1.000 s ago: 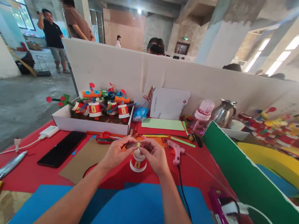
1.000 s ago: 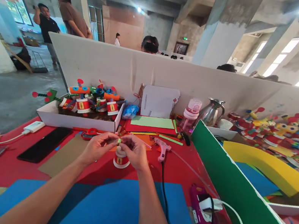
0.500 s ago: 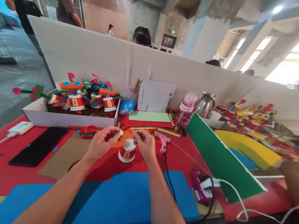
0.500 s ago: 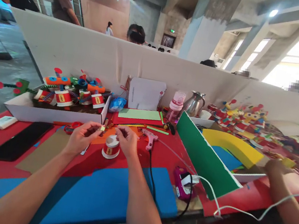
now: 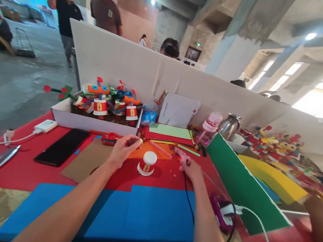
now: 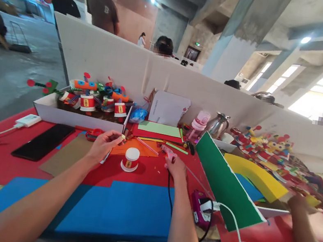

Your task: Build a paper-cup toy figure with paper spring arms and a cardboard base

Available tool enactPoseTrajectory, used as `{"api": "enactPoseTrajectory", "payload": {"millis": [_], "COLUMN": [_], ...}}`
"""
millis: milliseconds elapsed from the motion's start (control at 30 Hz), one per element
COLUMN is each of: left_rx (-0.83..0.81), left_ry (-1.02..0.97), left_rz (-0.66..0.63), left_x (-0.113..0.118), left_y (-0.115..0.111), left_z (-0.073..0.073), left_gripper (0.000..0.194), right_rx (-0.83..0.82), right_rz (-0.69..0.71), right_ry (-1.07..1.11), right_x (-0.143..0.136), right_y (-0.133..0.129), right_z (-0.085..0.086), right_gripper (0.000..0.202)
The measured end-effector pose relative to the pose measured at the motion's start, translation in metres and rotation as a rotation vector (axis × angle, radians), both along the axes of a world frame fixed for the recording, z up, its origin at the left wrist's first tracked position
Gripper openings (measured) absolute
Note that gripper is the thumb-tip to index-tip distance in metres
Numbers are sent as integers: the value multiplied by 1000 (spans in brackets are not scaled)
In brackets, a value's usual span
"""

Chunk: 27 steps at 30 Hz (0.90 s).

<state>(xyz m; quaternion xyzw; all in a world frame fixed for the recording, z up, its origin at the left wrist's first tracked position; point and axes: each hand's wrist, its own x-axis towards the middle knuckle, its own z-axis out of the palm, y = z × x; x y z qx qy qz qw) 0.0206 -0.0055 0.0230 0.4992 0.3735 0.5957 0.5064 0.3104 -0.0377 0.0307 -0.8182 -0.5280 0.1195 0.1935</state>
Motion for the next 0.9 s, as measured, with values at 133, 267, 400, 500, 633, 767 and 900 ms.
{"api": "enactPoseTrajectory", "payload": {"millis": [133, 267, 400, 500, 633, 767, 900], "left_rx": [0, -6, -2, 6, 32, 60, 68], "left_ry": [50, 64, 78, 76, 61, 87, 151], "left_rz": [-1, 6, 10, 1, -7, -16, -10], "left_x": [-1, -2, -2, -1, 1, 0, -2], "left_y": [1, 2, 1, -2, -5, -4, -2], "left_z": [-4, -6, -2, 0, -1, -2, -1], "left_gripper": [38, 36, 35, 36, 34, 32, 30], "right_rx": [-101, -6, 186, 392, 282, 304, 309], "right_rz": [-19, -44, -58, 99, 313, 275, 350], "right_ry": [-16, 124, 469, 1159, 1444, 1274, 1016], "right_x": [-6, -3, -7, -19, -42, -67, -86], "right_y": [9, 10, -3, -13, -24, -34, -42], "right_z": [-1, 4, 10, 19, 32, 38, 41], "right_gripper": [18, 17, 19, 27, 35, 43, 43]}}
